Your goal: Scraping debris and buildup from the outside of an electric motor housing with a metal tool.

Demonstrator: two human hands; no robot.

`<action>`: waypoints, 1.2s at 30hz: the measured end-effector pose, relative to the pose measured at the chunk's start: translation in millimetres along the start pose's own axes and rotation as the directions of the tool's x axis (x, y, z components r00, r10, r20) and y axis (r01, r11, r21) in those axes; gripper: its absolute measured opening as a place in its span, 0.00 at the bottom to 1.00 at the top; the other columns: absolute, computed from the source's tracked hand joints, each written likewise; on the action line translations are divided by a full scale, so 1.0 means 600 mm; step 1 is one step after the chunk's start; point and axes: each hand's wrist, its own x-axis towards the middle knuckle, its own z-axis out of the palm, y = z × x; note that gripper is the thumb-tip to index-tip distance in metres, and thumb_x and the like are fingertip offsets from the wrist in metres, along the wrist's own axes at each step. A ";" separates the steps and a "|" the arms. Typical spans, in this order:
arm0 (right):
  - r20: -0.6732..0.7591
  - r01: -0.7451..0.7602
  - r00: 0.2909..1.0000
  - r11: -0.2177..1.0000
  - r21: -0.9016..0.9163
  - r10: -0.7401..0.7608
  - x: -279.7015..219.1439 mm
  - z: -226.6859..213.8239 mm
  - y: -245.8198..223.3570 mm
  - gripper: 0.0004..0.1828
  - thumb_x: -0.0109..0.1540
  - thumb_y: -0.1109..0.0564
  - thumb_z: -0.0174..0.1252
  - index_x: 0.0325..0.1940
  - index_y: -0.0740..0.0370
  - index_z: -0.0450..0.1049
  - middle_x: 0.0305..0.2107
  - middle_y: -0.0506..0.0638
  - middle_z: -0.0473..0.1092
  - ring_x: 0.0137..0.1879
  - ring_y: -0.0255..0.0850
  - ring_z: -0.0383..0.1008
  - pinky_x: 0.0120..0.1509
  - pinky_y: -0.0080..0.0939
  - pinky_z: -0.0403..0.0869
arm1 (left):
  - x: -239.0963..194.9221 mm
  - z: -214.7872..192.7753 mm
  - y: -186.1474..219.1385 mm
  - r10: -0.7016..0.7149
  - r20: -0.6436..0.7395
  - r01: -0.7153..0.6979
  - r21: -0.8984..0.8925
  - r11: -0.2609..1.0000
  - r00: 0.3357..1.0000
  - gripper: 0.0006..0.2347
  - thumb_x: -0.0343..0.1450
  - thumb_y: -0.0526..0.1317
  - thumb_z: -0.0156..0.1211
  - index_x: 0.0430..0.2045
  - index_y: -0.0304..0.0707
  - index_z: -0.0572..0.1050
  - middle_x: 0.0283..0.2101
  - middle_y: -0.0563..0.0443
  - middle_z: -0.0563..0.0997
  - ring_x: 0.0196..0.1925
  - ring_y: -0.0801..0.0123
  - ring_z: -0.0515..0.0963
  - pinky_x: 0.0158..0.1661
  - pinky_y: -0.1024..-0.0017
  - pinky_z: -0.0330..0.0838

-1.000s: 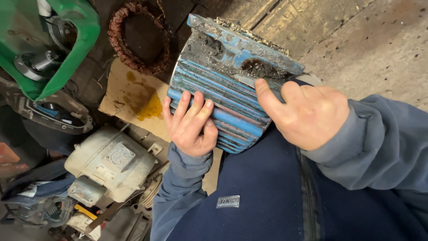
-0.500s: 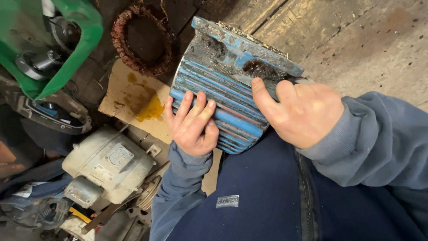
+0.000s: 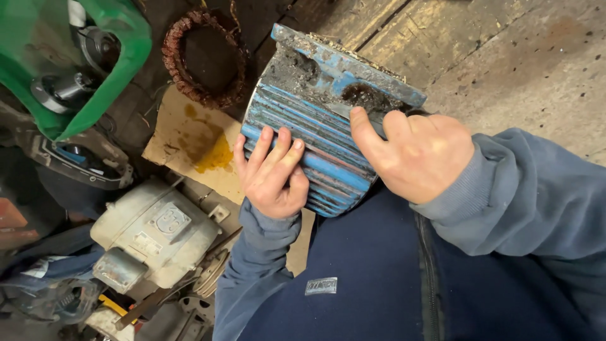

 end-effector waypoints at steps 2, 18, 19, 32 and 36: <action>-0.005 -0.002 1.000 1.000 -0.001 0.002 0.002 0.000 0.002 0.23 0.57 0.56 0.57 0.57 0.55 0.80 0.21 0.44 0.59 0.22 0.35 0.64 0.26 0.38 0.64 | 0.002 0.003 -0.001 0.002 -0.008 -0.002 -0.007 1.000 1.000 0.14 0.66 0.31 0.59 0.44 0.37 0.83 0.52 0.41 0.84 0.64 0.50 0.78 0.72 0.48 0.51; 0.041 0.355 0.931 0.872 -0.337 -0.363 0.044 -0.033 0.016 0.19 0.58 0.50 0.55 0.47 0.61 0.80 0.19 0.45 0.64 0.23 0.36 0.68 0.26 0.35 0.64 | 0.004 0.006 0.010 -0.007 -0.106 0.004 -0.030 1.000 0.994 0.15 0.65 0.30 0.59 0.44 0.38 0.83 0.53 0.43 0.84 0.64 0.52 0.79 0.72 0.47 0.55; 0.036 0.352 0.931 0.866 -0.356 -0.364 0.043 -0.035 0.016 0.19 0.58 0.50 0.55 0.47 0.61 0.80 0.20 0.45 0.64 0.23 0.36 0.68 0.26 0.35 0.64 | 0.008 0.005 0.011 0.006 -0.110 -0.011 -0.042 0.999 0.994 0.15 0.65 0.30 0.59 0.44 0.37 0.83 0.53 0.43 0.84 0.64 0.52 0.79 0.72 0.47 0.55; -0.305 0.084 0.948 0.996 -0.043 -0.093 0.017 -0.080 0.012 0.21 0.60 0.58 0.66 0.59 0.54 0.80 0.23 0.46 0.61 0.26 0.42 0.65 0.30 0.42 0.64 | -0.002 0.009 0.018 0.047 -0.143 -0.054 -0.040 0.998 0.989 0.15 0.65 0.31 0.60 0.44 0.39 0.83 0.53 0.45 0.84 0.63 0.54 0.79 0.71 0.48 0.57; -0.334 0.013 0.942 0.997 -0.071 -0.036 -0.037 -0.054 0.080 0.18 0.65 0.56 0.70 0.59 0.56 0.78 0.27 0.48 0.65 0.30 0.44 0.68 0.34 0.42 0.66 | 0.001 0.013 0.004 0.069 -0.161 -0.078 -0.051 0.996 0.985 0.14 0.67 0.32 0.61 0.45 0.40 0.83 0.53 0.46 0.84 0.63 0.54 0.79 0.71 0.48 0.57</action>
